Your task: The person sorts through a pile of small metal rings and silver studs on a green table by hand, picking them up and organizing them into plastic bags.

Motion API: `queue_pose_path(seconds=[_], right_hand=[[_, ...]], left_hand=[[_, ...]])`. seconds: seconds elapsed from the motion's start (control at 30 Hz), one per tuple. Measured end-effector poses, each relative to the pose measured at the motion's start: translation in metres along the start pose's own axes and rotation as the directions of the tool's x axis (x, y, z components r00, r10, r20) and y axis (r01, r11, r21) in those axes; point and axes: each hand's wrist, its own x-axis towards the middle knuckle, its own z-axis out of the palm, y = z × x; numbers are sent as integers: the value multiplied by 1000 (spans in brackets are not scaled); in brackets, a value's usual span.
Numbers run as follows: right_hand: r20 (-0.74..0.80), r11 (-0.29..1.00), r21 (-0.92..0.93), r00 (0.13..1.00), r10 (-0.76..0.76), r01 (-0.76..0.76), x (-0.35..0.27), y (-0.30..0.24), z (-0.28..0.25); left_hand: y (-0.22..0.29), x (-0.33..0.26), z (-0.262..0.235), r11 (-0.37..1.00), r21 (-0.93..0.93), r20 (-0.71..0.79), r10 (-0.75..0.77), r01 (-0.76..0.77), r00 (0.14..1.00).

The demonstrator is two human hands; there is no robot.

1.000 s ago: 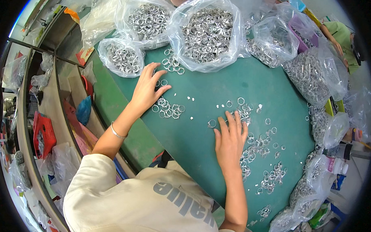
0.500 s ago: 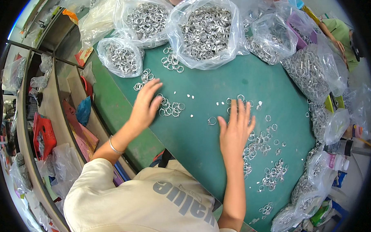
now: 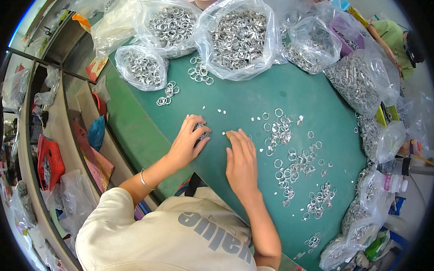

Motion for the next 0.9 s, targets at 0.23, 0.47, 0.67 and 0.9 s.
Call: queue_pose_path(seconds=[0.23, 0.47, 0.67, 0.9], right_hand=[[58, 970, 159, 979, -197, 186, 33, -25, 46], [77, 966, 63, 964, -256, 251, 34, -25, 93], [124, 858, 492, 964, -235, 146, 10, -58, 122], [189, 286, 942, 982, -25, -174, 45, -86, 107]], left_hand=[[9, -29, 3, 887, -459, -738, -354, -43, 575], [13, -24, 38, 609, -736, -677, -644, -297, 356], [19, -45, 39, 463, -827, -557, -748, -319, 361], [26, -12, -27, 358, -889, -456, -741, -285, 492]])
